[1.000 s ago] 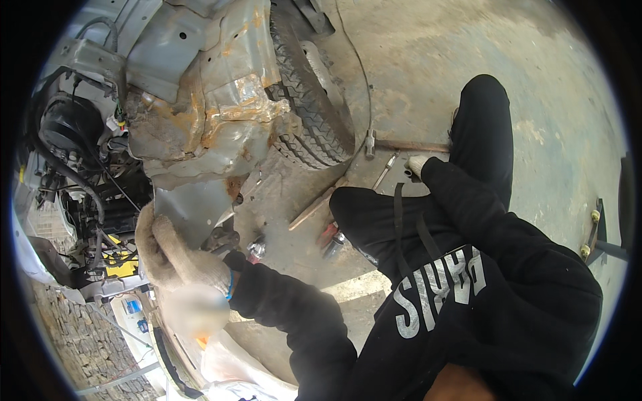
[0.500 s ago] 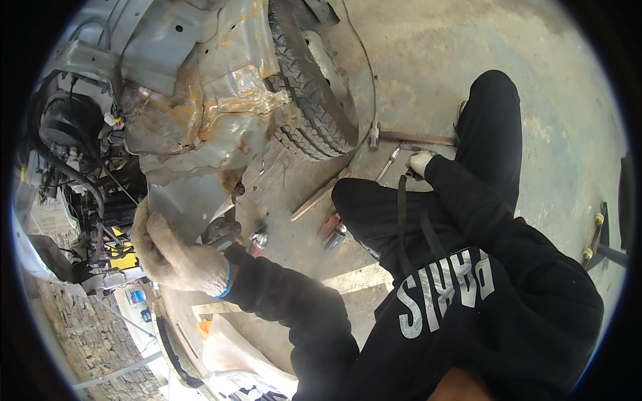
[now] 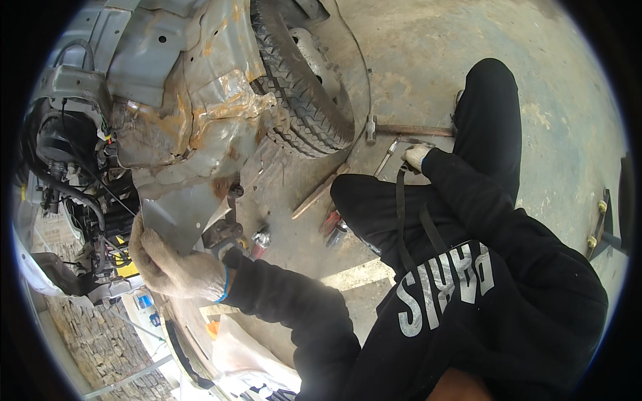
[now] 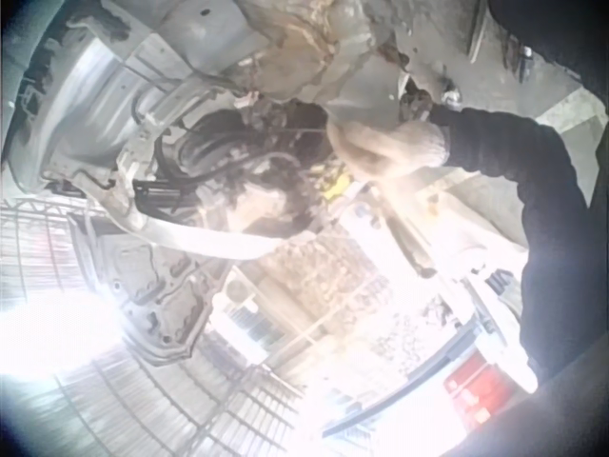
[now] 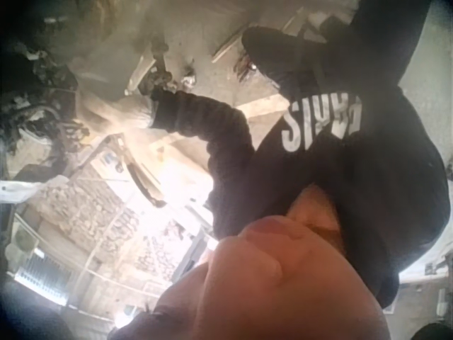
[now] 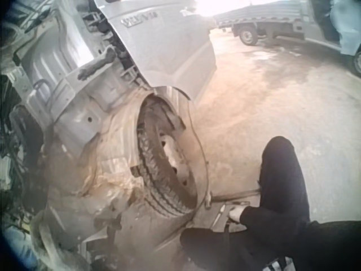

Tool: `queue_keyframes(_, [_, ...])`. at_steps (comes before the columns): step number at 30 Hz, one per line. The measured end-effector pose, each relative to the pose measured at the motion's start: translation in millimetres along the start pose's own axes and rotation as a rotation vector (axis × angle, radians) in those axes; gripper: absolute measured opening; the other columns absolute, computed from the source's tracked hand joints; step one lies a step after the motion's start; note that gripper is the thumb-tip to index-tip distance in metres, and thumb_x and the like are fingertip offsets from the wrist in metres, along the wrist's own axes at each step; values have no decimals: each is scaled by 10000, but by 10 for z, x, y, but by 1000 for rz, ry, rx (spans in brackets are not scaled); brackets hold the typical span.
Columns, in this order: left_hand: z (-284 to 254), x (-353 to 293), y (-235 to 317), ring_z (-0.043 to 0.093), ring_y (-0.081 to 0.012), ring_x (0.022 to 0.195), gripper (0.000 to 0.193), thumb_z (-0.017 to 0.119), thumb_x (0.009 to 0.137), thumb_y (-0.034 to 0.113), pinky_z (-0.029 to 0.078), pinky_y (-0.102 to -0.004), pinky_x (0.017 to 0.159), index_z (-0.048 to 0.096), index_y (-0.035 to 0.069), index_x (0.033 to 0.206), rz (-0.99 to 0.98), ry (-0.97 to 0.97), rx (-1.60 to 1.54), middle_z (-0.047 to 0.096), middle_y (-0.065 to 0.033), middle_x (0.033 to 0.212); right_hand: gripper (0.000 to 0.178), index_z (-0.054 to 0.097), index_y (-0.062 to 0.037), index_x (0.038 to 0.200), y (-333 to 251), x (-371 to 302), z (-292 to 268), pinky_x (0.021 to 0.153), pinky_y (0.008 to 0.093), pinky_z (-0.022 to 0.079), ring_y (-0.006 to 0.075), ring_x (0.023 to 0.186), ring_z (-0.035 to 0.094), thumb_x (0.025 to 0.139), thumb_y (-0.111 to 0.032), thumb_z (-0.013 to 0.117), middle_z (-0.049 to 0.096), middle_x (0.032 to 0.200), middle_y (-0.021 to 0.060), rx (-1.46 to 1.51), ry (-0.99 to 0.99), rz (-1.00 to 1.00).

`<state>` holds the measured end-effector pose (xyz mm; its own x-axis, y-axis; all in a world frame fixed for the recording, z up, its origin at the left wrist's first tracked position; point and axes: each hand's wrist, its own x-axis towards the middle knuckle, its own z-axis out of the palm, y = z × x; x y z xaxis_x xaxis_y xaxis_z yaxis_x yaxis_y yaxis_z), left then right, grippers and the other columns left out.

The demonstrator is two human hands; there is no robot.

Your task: The person uses a hammer and a metal bar to pry and strike a metal panel near the front wheel well of a vehicle. They repeatedly position the bar and strike it to loosen the panel, then pull the panel away from the vehicle body.

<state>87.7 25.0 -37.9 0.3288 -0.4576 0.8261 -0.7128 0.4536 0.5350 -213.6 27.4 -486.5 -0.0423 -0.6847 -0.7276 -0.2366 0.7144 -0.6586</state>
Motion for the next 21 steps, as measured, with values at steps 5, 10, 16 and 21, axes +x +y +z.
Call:
queue_keyframes(5, [-2,-7,6,643,-220,848,365,543,922,254,536,-313,691,676,-71,1023,-20,13,21,670,-147,977,283,641,21,994,115,149,-2,475,377,497,230,564,617,888,-241,620,654,742,131,-267,-25,-170])
queue_keyframes(10, [-1,1,-29,645,-223,855,376,559,923,323,550,-336,691,688,-24,993,23,6,44,667,-120,984,206,655,18,921,152,209,-8,539,377,532,255,619,665,898,-176,590,656,741,160,-372,11,-227])
queue_keyframes(16, [-7,-5,-100,641,-231,856,369,536,916,269,544,-326,687,681,-58,1005,118,31,130,663,-145,993,412,635,41,1087,-94,-178,26,717,401,533,300,804,674,908,-324,570,685,880,213,-503,132,-250])
queue_keyframes(21, [-7,45,-172,672,-278,892,590,687,796,548,556,-370,713,660,5,1027,170,18,148,666,-131,1026,591,663,65,992,-1029,-796,19,894,472,467,431,972,634,908,-497,499,664,943,302,-170,464,-393])
